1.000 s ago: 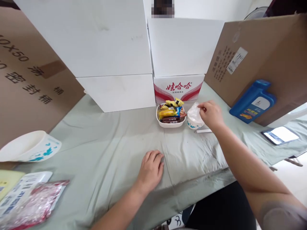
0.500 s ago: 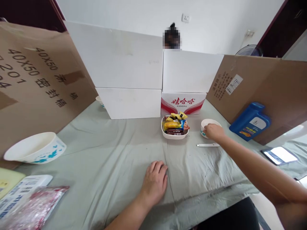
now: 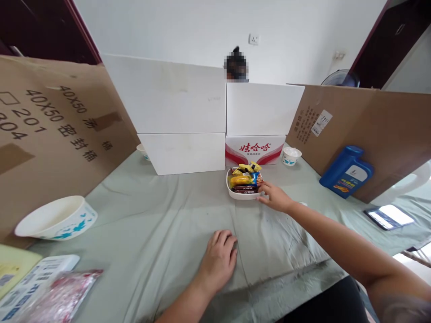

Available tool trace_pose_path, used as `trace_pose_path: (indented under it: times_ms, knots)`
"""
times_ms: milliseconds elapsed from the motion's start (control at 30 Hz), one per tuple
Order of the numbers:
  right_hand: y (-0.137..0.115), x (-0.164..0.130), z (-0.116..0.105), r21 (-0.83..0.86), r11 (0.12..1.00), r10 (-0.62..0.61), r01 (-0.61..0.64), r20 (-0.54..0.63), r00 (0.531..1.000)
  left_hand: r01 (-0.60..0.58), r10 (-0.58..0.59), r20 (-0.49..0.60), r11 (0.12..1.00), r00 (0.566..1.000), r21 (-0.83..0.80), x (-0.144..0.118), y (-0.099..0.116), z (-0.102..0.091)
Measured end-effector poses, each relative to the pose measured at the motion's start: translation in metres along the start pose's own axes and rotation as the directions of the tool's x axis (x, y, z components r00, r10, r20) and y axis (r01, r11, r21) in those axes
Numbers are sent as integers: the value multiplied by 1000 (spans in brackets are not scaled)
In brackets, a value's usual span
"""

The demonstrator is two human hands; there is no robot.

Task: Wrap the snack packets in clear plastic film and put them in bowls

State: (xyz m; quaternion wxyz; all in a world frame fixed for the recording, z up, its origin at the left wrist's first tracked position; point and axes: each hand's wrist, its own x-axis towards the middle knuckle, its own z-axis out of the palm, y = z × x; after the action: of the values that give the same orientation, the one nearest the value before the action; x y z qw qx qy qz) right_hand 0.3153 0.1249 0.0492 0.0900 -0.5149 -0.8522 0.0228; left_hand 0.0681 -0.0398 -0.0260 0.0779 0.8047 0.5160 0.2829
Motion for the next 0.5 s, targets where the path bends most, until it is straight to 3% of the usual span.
trace_pose_path:
  times_ms: [133, 267, 400, 500]
  knots:
    - [-7, -1, 6, -21, 1000, -13, 13, 15, 1000, 8, -8, 21, 1000, 1000, 3, 1, 3, -3]
    - [20, -8, 0, -65, 998, 3, -1, 25, 1000, 17, -17, 23, 1000, 1000, -13, 1, 6, -3]
    - [103, -24, 6, -163, 978, 131, -133, -23, 991, 43, -45, 53, 998, 998, 45, 2, 8, 0]
    - [182, -24, 17, -120, 941, 298, -315, -143, 944, 42, -52, 92, 994, 994, 104, 3, 9, 2]
